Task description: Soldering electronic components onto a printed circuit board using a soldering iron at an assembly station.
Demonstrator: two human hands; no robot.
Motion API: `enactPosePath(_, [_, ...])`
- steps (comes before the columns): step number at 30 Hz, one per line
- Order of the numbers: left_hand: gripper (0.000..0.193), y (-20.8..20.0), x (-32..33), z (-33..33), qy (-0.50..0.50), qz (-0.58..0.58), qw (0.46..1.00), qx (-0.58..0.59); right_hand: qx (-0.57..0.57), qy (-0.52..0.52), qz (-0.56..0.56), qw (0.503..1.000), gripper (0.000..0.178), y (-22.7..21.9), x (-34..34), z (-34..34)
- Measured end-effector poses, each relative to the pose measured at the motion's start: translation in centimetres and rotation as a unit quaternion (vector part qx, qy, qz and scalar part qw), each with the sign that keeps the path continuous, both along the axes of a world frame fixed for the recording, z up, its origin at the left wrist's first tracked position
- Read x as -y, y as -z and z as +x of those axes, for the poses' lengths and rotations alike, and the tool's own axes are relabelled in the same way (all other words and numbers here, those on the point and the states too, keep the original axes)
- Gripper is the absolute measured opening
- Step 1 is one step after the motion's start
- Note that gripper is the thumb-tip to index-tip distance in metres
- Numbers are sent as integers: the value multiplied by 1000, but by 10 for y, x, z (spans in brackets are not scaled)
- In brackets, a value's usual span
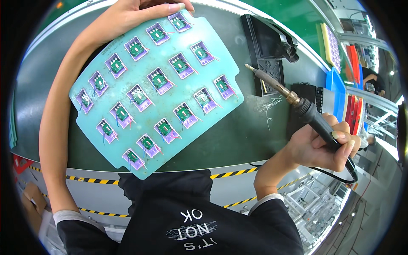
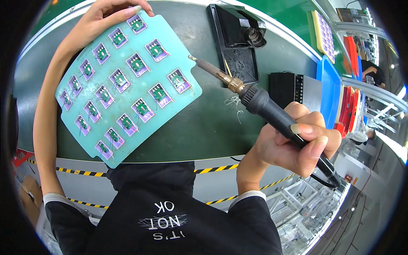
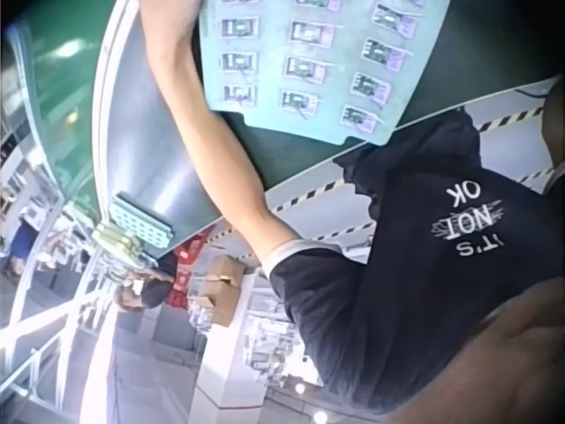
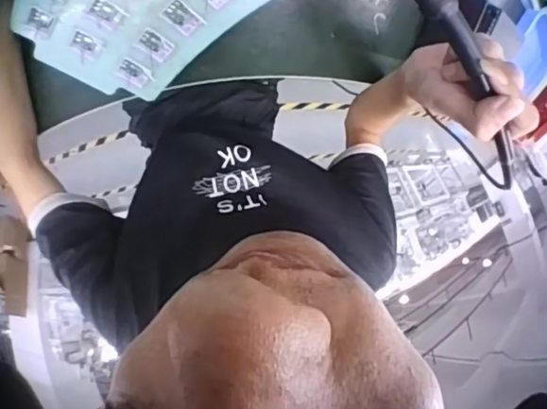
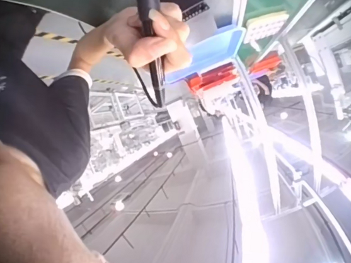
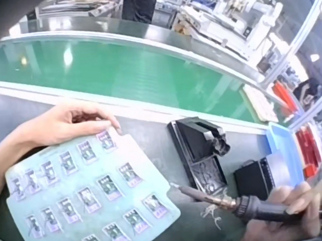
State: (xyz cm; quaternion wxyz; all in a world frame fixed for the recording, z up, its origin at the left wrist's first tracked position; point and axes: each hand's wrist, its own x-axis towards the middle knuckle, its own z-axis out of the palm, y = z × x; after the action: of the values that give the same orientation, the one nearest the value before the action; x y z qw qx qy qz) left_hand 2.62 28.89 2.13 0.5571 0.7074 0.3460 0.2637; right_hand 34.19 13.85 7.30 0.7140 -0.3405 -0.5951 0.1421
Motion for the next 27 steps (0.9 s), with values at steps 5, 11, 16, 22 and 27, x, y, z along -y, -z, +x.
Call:
enactPosePath(5, [25,4,-3,0,12,-8,1000,20,1,-12,-6,1000,21,0,-1,-1])
enactPosePath(11, [23,54,-40,11,278,229,827,432,5,-98,-36,995,24,11,-14,-5])
enactPosePath(16, [22,56,-44,21,264,249,828,429,78,-60,-86,991,25,11,-25,-28])
enactPosePath(22, [23,2,-1,-4,14,-11,1000,12,100,-51,-79,991,25,20,-27,-36])
enactPosePath(27, [24,24,-17,6,145,131,953,233,91,-111,-73,987,24,26,-27,-25])
